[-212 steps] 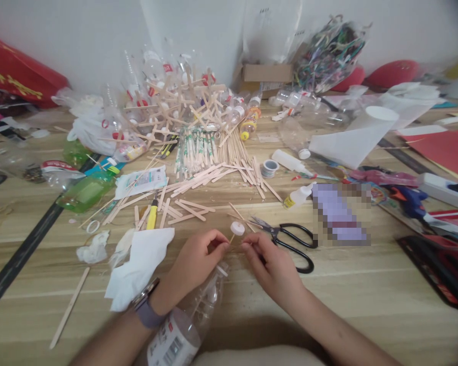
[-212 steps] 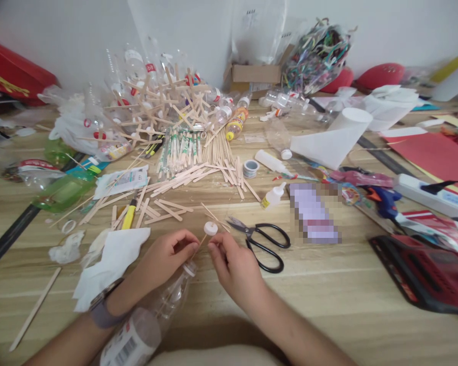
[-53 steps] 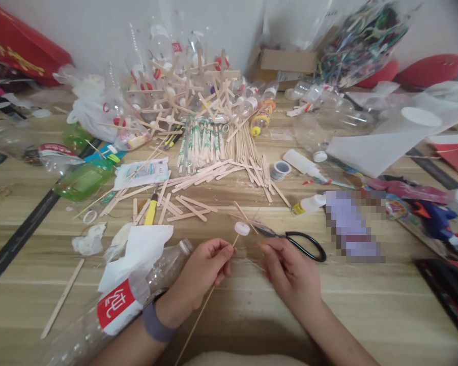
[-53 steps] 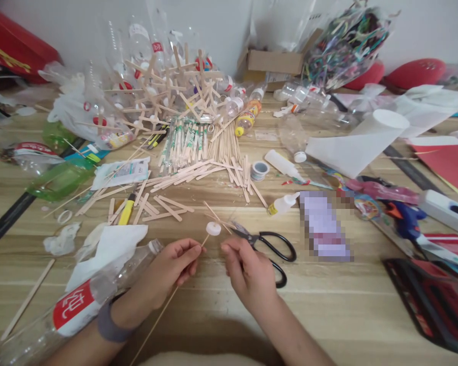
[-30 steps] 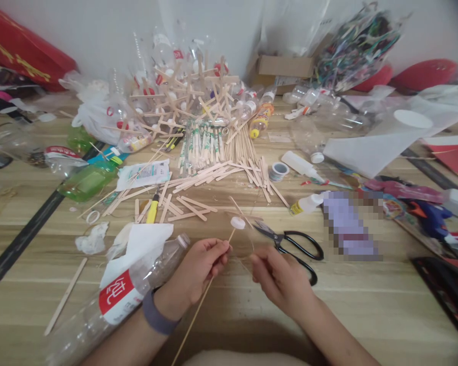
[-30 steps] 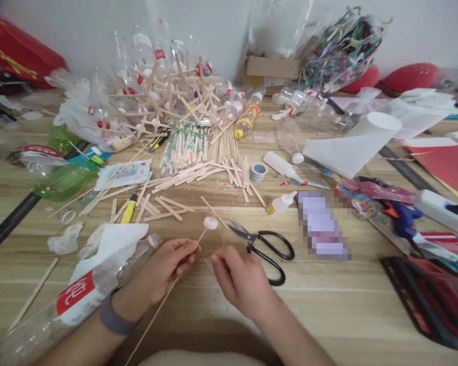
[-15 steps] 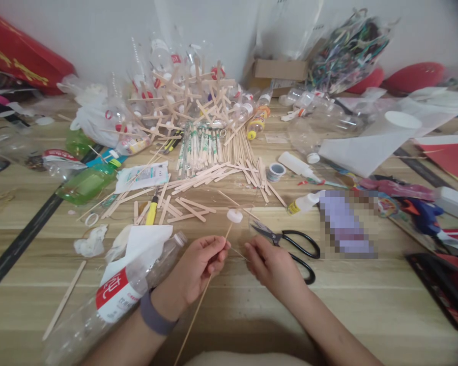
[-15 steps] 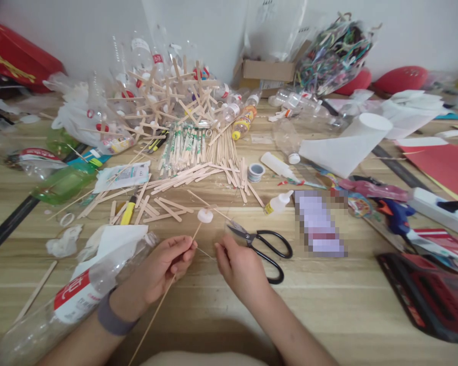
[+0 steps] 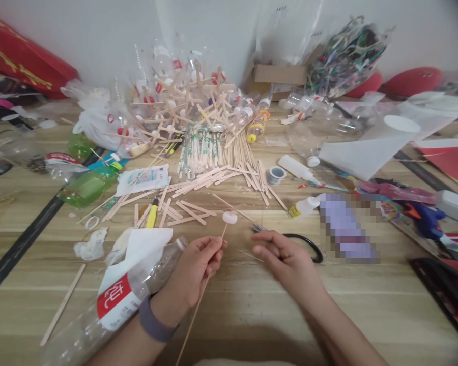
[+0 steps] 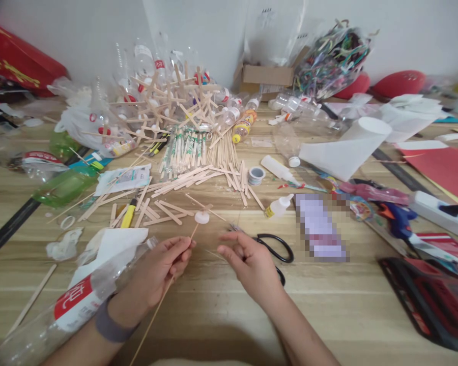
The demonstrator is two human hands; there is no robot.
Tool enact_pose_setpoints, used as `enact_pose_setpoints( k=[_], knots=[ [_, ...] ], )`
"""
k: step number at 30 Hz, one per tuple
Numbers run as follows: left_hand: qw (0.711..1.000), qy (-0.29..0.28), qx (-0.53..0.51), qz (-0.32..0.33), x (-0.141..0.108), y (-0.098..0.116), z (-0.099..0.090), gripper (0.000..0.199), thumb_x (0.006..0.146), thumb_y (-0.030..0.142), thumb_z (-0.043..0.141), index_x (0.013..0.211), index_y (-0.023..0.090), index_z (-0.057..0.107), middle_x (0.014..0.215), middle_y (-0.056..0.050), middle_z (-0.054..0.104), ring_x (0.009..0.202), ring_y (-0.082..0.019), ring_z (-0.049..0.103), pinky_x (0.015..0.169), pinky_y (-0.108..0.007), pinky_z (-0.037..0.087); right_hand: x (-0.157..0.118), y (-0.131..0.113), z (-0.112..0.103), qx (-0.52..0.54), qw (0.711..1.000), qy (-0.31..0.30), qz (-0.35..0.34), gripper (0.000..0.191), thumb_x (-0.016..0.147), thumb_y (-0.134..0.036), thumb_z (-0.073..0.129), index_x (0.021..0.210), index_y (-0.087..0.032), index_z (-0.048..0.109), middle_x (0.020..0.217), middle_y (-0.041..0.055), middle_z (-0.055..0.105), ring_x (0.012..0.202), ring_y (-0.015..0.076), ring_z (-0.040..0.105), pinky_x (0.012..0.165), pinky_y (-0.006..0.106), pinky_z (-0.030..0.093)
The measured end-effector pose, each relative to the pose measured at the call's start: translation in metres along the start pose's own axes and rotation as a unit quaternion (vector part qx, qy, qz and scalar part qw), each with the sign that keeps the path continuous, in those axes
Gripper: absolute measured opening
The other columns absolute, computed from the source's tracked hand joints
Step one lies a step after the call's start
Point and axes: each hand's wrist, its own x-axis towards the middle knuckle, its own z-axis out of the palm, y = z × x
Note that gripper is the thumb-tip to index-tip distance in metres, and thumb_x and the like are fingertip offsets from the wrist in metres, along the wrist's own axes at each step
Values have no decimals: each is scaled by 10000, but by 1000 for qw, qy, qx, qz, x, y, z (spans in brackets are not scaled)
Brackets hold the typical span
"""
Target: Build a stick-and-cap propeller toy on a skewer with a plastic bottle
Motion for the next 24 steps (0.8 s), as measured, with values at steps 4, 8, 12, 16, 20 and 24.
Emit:
enact_pose_setpoints(
  k=[4, 8, 12, 16, 20, 24],
  knots=[
    [1000, 5, -2, 7, 1, 0, -1, 337, 695, 437, 706, 717, 125, 579, 547, 74, 471, 392, -6, 301, 421, -213, 103, 1, 2, -6, 11, 999, -43, -25, 318, 821, -433, 595, 631, -177, 602, 486, -68, 359, 446, 83, 285, 418, 232, 237],
    [1000, 10, 1, 9, 1, 2, -1, 338, 686, 437, 704, 722, 126, 577, 549, 75, 470, 393, -6, 294, 423, -216, 98, 1, 5, -13, -2, 993, -112, -50, 274, 829, -393, 612, 674, -174, 670, 547, -33, 510, 491, 96, 381, 451, 234, 290],
    [1000, 13, 1, 7, 0, 2, 0, 337, 679, 437, 703, 722, 127, 579, 553, 74, 470, 395, -7, 291, 423, -216, 102, 1, 5, -22, -37, 983, -170, -52, 259, 840, -366, 616, 673, -180, 685, 523, -41, 498, 482, 95, 389, 455, 228, 304],
    [1000, 14, 3, 6, 0, 2, 1, 323, 689, 431, 693, 703, 133, 569, 560, 69, 474, 397, -10, 287, 427, -219, 103, 3, 5, -29, -70, 971, -217, -65, 253, 855, -359, 615, 689, -186, 697, 549, -33, 556, 517, 105, 461, 502, 224, 353],
    [1000, 11, 11, 9, 0, 3, 1, 302, 705, 417, 682, 697, 136, 574, 562, 69, 471, 398, -12, 287, 431, -225, 107, 4, 5, -32, -98, 960, -253, -66, 286, 873, -376, 591, 686, -186, 695, 560, -23, 592, 529, 115, 505, 516, 226, 366],
    [1000, 13, 11, 10, 0, 3, 1, 307, 706, 421, 681, 681, 136, 570, 562, 66, 477, 400, -13, 291, 431, -222, 112, 5, 5, -34, -108, 952, -275, -81, 311, 887, -387, 571, 689, -184, 699, 588, -9, 629, 561, 124, 555, 553, 226, 390]
  ],
)
